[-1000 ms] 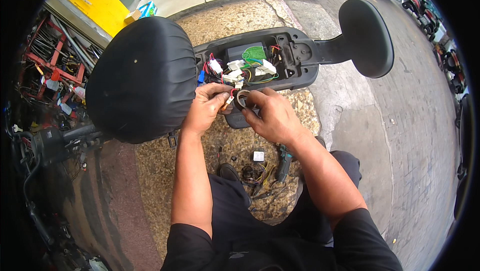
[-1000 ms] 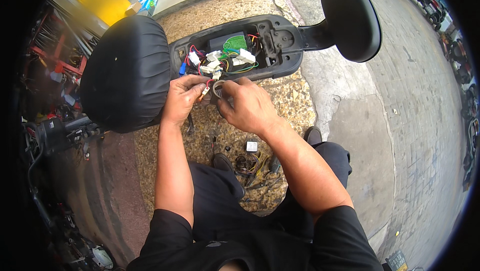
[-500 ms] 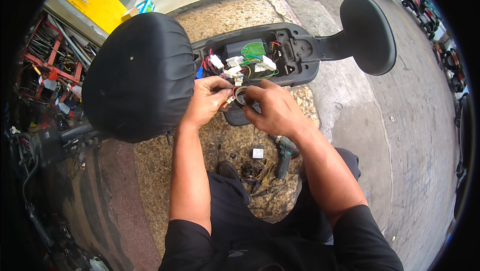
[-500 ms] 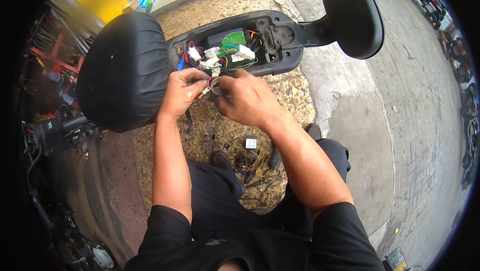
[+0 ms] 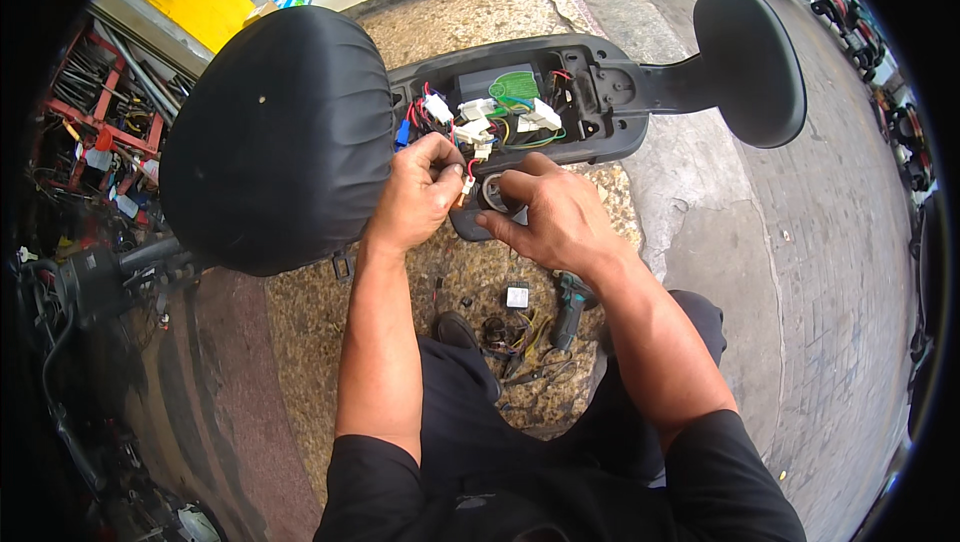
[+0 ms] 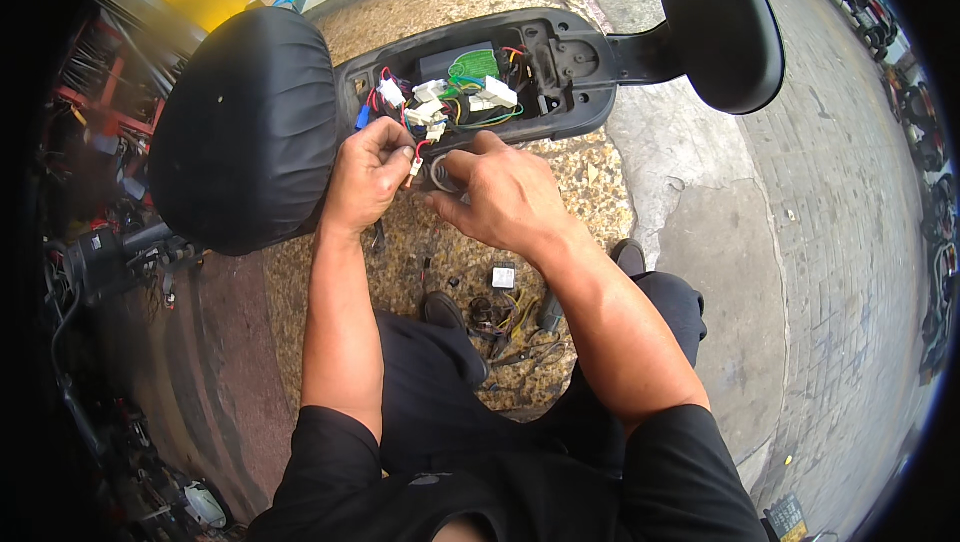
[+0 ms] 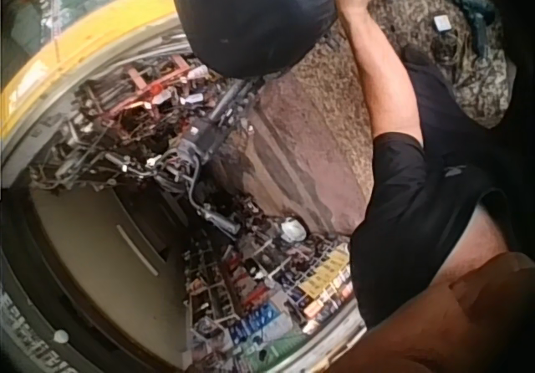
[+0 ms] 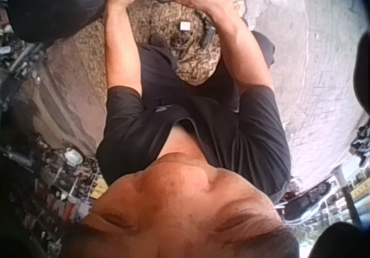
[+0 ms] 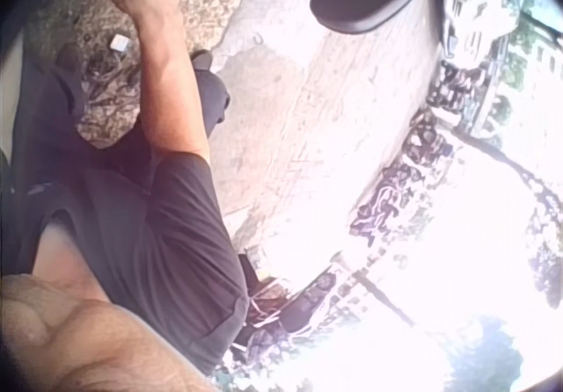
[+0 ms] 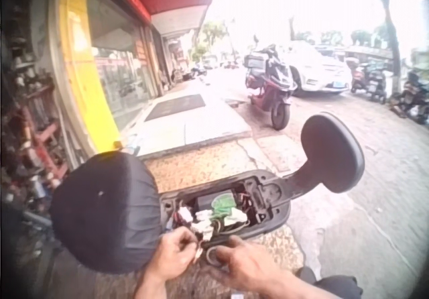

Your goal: The person kneels beside a scooter with the seat compartment open and works on the internal wiring. They connect and disconnect wire connectors, wrap connections with electrical tape, and organize the wires within the compartment.

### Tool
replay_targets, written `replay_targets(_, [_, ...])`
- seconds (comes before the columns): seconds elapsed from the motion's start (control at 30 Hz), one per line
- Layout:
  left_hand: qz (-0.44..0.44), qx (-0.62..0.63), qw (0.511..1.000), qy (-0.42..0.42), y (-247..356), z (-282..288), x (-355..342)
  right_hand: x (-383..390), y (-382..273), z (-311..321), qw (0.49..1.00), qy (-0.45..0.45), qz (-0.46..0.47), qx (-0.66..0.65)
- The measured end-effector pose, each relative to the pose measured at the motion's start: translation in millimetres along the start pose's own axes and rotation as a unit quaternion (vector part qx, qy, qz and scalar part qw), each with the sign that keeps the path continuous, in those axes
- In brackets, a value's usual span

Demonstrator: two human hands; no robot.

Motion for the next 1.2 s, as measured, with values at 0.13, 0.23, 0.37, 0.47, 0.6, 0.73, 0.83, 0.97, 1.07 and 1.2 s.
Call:
replay_targets(0.13, [-0.002, 0.022, 1.0, 0.005, -6, 2, -1, 4, 2, -1, 1.0, 0.013, 0.006, -0.02])
replay_targets(0.23, [-0.015, 0.025, 0.999, 0.018, -10, 6, -1, 7, 2, -2, 0.999, 0.037, -0.004, -0.026])
replay_targets(0.37, [0.008, 0.077, 0.996, 0.035, -17, 10, 5, 8, 0, -4, 0.998, 0.056, -0.016, -0.022])
replay_targets(0.47, [0.006, 0.104, 0.994, 0.041, -20, 12, 9, 8, -5, -6, 0.998, 0.054, -0.018, -0.015])
replay_targets(0.6, [0.013, 0.121, 0.99, 0.072, -17, 13, 17, 7, -9, -5, 0.998, 0.055, -0.02, -0.011])
replay_targets(0.73, [0.019, 0.151, 0.986, 0.068, -11, 10, 23, 6, -8, -5, 0.997, 0.059, -0.015, -0.04])
replay_targets(0.83, [0.014, 0.153, 0.987, 0.055, -11, 8, 25, 6, -5, -5, 0.997, 0.057, -0.012, -0.057])
replay_targets(0.97, [-0.015, 0.177, 0.984, 0.031, -14, 7, 25, 6, -1, -4, 0.996, 0.058, 0.005, -0.07])
replay_targets(1.07, [-0.023, 0.185, 0.982, 0.013, -16, 6, 24, 6, 2, -6, 0.995, 0.031, -0.013, -0.091])
replay_targets(1.2, [-0.033, 0.207, 0.978, -0.012, -11, 4, 24, 9, 0, -8, 0.992, 0.031, 0.002, -0.125])
Point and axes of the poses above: each hand's wrist, its own x-axis away from the middle knuckle, its own z-axis out of the back of the hand, y = z × x, the point moved 3 cm from there along -x, towards the middle knuckle, and after that the axes turned 10 degrees about -z, right-handed, at the moved point
